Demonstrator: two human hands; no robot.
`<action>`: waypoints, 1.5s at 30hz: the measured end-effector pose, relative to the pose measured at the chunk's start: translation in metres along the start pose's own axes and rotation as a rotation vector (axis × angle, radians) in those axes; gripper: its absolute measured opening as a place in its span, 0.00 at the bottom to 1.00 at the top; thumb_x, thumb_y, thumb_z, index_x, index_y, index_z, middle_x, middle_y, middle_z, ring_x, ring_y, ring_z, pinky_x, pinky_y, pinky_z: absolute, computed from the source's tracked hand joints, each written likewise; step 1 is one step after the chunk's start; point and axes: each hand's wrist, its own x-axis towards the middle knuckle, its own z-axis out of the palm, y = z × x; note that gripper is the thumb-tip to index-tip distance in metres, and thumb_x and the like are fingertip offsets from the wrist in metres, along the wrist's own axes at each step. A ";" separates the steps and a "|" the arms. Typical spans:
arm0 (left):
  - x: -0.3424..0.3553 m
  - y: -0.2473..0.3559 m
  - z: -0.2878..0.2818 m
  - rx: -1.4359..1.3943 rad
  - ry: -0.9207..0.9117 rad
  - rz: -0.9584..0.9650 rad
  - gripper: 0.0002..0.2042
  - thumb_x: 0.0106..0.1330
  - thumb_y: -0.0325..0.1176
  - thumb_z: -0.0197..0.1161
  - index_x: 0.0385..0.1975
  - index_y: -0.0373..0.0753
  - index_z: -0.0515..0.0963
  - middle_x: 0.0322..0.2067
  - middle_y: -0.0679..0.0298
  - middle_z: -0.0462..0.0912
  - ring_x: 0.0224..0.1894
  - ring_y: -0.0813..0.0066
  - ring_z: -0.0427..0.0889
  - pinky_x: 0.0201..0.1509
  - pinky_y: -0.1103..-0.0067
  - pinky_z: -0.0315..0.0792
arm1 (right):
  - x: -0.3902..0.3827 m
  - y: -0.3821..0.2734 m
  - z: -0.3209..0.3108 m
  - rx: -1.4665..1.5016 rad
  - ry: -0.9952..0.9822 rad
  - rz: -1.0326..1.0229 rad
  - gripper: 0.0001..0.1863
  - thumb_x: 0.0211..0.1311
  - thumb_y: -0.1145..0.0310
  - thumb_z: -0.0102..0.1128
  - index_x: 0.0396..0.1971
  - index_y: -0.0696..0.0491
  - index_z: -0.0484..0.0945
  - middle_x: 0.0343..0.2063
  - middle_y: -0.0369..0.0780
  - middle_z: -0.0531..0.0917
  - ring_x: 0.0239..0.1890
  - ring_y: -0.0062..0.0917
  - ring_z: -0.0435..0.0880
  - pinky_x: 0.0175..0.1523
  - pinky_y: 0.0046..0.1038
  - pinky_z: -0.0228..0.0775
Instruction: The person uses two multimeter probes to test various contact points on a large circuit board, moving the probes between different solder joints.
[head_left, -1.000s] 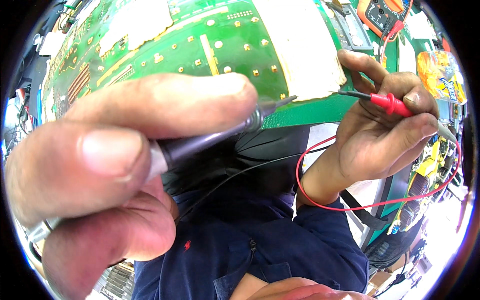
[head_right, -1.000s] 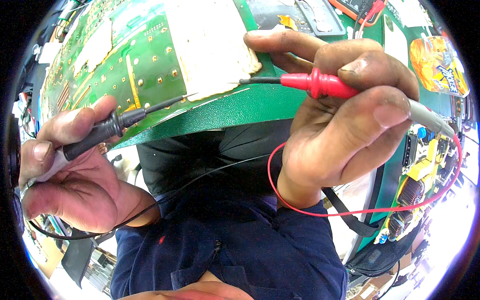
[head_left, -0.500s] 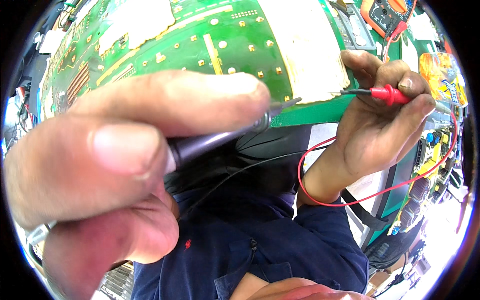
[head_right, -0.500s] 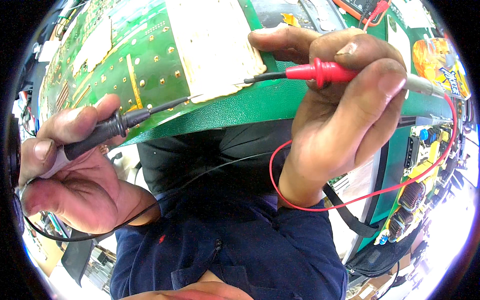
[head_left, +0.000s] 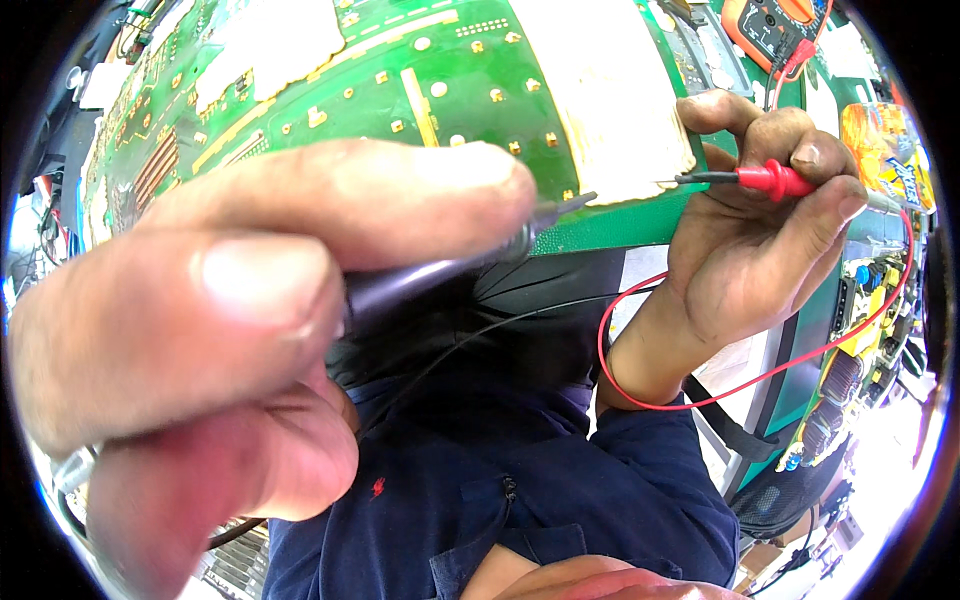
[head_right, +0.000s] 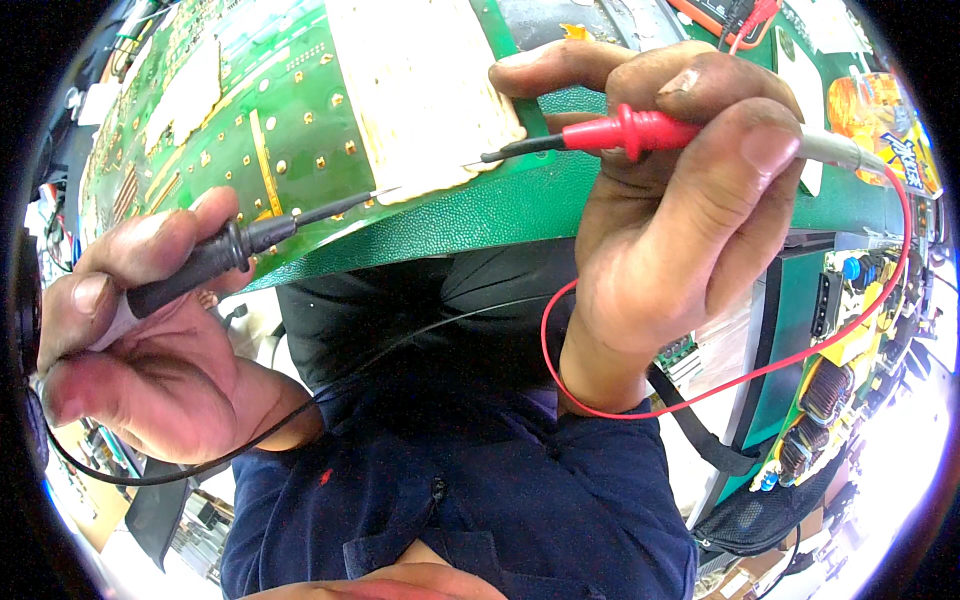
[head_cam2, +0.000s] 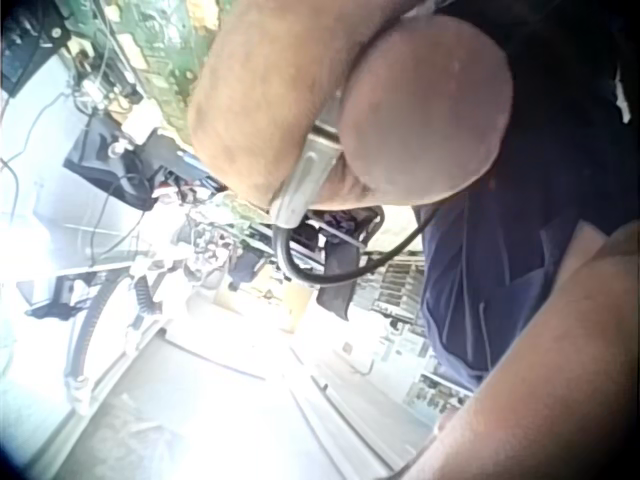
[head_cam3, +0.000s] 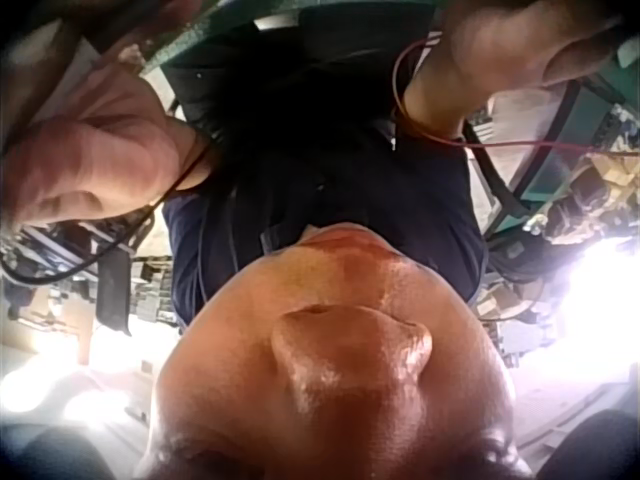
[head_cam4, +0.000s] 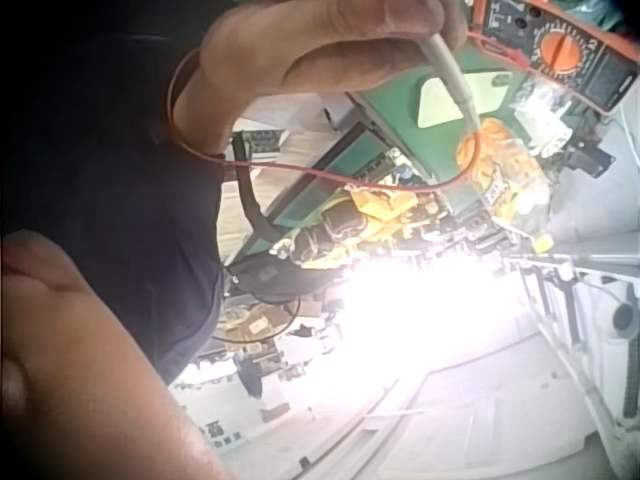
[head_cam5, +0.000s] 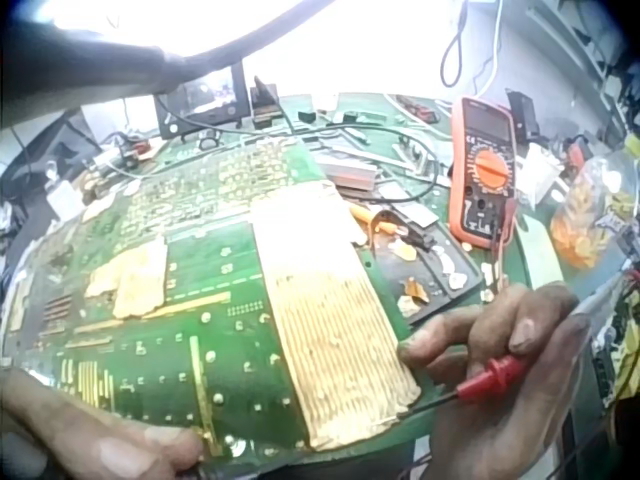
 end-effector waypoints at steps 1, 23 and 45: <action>0.001 0.000 0.000 0.027 -0.013 0.002 0.25 0.70 0.53 0.39 0.50 0.36 0.68 0.39 0.36 0.76 0.40 0.42 0.81 0.30 0.71 0.83 | 0.001 0.000 -0.001 -0.004 -0.008 -0.007 0.21 0.73 0.54 0.34 0.40 0.56 0.70 0.25 0.41 0.70 0.37 0.44 0.81 0.38 0.35 0.80; 0.018 0.012 0.025 0.231 0.136 -0.027 0.20 0.66 0.50 0.54 0.31 0.34 0.73 0.29 0.44 0.82 0.30 0.61 0.83 0.34 0.75 0.78 | 0.003 -0.001 0.010 0.180 0.036 0.018 0.11 0.71 0.68 0.40 0.35 0.61 0.65 0.26 0.41 0.72 0.29 0.36 0.83 0.38 0.32 0.74; 0.018 0.009 0.022 0.199 0.114 0.010 0.17 0.65 0.45 0.58 0.31 0.33 0.76 0.30 0.44 0.82 0.32 0.61 0.83 0.37 0.75 0.77 | 0.002 0.006 0.002 0.097 0.016 -0.008 0.12 0.70 0.66 0.44 0.34 0.61 0.71 0.28 0.41 0.75 0.35 0.31 0.80 0.43 0.31 0.71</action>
